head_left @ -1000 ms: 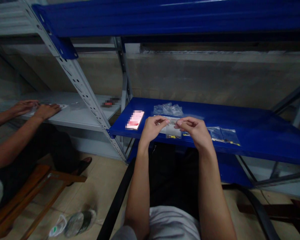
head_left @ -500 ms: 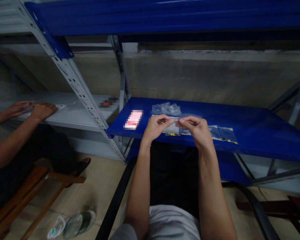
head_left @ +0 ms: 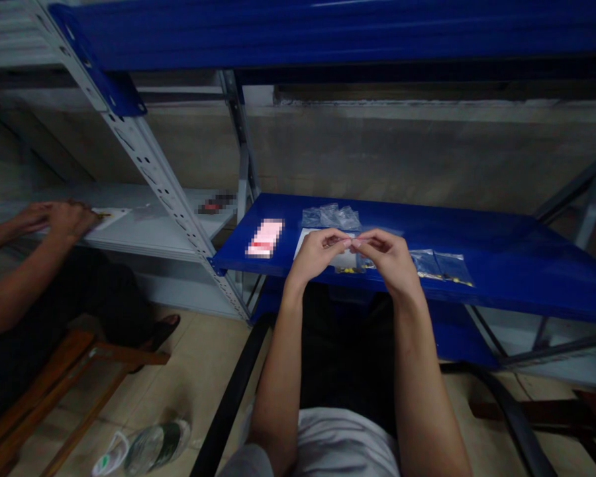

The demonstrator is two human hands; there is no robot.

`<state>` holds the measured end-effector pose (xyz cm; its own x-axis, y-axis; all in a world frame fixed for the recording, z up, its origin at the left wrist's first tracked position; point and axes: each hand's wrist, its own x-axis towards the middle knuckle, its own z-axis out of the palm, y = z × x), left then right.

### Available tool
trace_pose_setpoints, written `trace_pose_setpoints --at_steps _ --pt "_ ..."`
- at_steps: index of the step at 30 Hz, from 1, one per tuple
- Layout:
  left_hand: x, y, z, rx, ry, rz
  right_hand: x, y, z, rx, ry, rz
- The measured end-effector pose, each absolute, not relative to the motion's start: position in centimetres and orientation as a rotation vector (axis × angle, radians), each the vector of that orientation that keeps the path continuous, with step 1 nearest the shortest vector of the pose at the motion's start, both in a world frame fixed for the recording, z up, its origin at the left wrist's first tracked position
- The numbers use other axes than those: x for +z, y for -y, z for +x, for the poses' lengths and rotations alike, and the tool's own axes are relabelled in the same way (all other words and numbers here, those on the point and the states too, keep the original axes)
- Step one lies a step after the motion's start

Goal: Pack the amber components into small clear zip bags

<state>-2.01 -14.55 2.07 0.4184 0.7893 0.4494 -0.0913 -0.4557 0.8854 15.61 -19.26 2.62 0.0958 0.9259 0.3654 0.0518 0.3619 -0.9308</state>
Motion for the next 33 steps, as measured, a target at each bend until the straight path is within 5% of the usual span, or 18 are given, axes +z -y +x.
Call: trace_pose_setpoints --at_steps 33 --pt "1.8 14.7 -0.1 1.062 -0.674 1.678 2.8 20.0 18.3 0.693 1.121 -1.122"
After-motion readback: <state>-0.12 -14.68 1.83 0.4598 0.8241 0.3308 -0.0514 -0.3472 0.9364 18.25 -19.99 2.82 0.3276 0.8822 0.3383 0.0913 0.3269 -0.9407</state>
